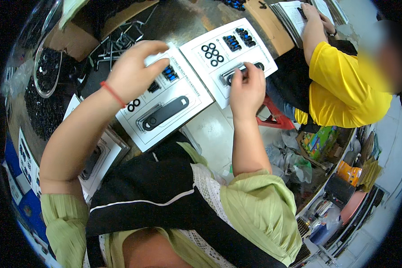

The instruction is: The person assembles door lock components by placing black handles, blue cylinders, and black rings onto white cardboard backing cards. They repeatedly pick parts from a metal bowl and arrange them on the cards, then stack the completed cards on the table.

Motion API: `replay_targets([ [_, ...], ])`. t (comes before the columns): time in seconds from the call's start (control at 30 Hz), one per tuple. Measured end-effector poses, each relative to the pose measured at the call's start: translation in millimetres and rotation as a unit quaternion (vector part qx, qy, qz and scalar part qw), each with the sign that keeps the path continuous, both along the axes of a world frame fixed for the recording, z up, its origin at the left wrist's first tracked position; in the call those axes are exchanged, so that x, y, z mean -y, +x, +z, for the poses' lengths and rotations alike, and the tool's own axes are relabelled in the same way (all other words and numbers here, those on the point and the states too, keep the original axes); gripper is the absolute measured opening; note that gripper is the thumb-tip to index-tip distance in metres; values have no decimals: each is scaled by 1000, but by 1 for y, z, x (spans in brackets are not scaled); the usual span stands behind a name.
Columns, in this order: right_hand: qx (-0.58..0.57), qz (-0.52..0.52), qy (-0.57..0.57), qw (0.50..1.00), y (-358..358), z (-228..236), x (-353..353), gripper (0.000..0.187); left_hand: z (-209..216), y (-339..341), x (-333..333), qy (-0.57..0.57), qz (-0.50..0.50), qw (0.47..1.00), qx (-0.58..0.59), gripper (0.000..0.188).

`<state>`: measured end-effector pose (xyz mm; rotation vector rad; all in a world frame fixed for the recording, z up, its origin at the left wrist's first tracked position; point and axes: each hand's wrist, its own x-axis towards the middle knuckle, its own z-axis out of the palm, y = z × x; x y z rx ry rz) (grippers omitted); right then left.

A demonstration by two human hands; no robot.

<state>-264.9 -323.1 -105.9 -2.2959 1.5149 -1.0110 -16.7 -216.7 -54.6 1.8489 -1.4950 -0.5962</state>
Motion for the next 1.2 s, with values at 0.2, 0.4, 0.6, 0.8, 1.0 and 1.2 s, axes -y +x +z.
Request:
replay_targets([
  [0.2,335,-110,216,911,-49,-50,-9,48,-34,-37,94,112,12,990,83,38],
  [0.4,525,-95,343,773,-20,-22,-8,44,-33,-55,105,118,30,992,24,40],
  [0.6,584,-136,303,741,-12,-30,5,45,-38,-49,124,184,70,963,-186,45],
  [0.8,548,-88,311,772,-23,-18,6,46,-12,-46,103,225,55,930,-287,47],
  [1.0,498,-46,341,796,-34,12,4,44,14,-40,59,250,39,856,-452,43],
  [1.2,387,34,411,825,-39,45,21,46,28,-41,4,264,60,816,-510,40],
])
